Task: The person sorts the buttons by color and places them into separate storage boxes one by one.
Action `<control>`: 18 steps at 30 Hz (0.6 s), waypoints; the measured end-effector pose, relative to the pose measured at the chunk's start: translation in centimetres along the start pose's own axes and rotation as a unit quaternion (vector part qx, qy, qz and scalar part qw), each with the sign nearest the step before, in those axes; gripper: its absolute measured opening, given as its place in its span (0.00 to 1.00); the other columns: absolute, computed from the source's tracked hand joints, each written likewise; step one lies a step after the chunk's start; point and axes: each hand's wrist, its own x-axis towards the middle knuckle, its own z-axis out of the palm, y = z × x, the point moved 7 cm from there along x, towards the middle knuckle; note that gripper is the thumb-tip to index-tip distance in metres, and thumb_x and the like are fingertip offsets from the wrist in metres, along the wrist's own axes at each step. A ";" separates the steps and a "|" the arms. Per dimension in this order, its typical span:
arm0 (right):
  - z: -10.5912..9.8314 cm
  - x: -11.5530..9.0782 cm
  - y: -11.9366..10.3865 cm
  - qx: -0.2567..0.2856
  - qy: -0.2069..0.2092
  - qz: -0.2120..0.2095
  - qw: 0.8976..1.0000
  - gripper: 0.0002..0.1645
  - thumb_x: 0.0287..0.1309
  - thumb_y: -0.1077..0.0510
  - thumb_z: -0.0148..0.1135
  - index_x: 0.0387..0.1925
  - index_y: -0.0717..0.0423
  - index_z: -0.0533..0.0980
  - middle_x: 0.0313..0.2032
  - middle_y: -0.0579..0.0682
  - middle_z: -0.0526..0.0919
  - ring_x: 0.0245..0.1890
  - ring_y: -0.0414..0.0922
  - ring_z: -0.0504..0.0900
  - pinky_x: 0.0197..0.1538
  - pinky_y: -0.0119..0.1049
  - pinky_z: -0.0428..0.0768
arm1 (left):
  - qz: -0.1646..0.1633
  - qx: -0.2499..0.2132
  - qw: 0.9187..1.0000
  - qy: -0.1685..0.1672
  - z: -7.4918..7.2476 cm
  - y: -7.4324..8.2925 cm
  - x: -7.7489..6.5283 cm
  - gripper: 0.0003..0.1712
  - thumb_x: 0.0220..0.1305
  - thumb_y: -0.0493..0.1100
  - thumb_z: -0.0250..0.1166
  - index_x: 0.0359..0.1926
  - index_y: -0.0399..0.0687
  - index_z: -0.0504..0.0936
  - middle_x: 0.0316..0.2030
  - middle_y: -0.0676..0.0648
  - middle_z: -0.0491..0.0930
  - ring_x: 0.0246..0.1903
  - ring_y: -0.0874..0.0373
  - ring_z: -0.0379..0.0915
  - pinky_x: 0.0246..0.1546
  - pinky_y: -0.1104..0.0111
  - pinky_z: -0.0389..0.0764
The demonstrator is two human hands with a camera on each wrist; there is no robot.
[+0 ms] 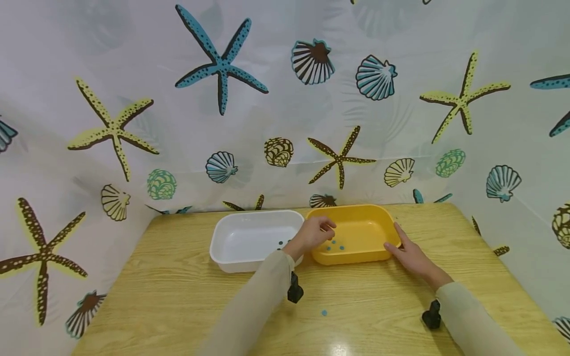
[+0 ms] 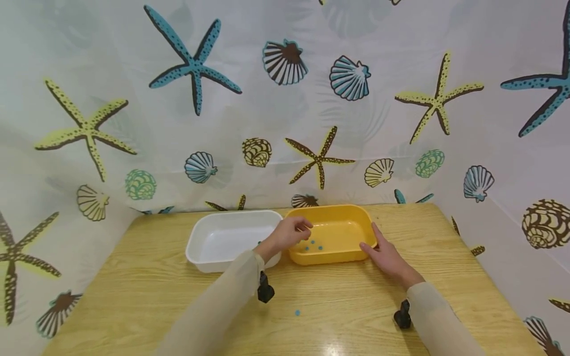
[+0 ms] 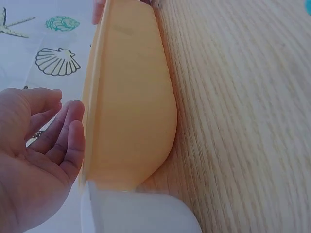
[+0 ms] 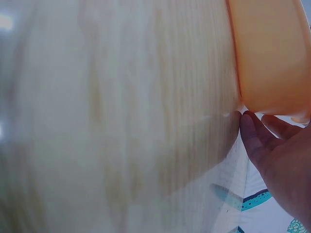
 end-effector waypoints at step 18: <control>0.1 -0.2 -0.4 -0.006 -0.004 -0.007 1.000 0.50 0.69 0.40 0.45 0.73 0.55 0.29 0.71 0.68 0.39 0.69 0.66 0.43 0.65 0.61 0.45 | 0.083 0.055 0.991 -0.091 0.0 0.5 -7.2 0.08 0.63 0.37 0.63 0.42 0.39 0.82 0.32 0.53 0.80 0.32 0.63 0.74 0.35 0.73 0.75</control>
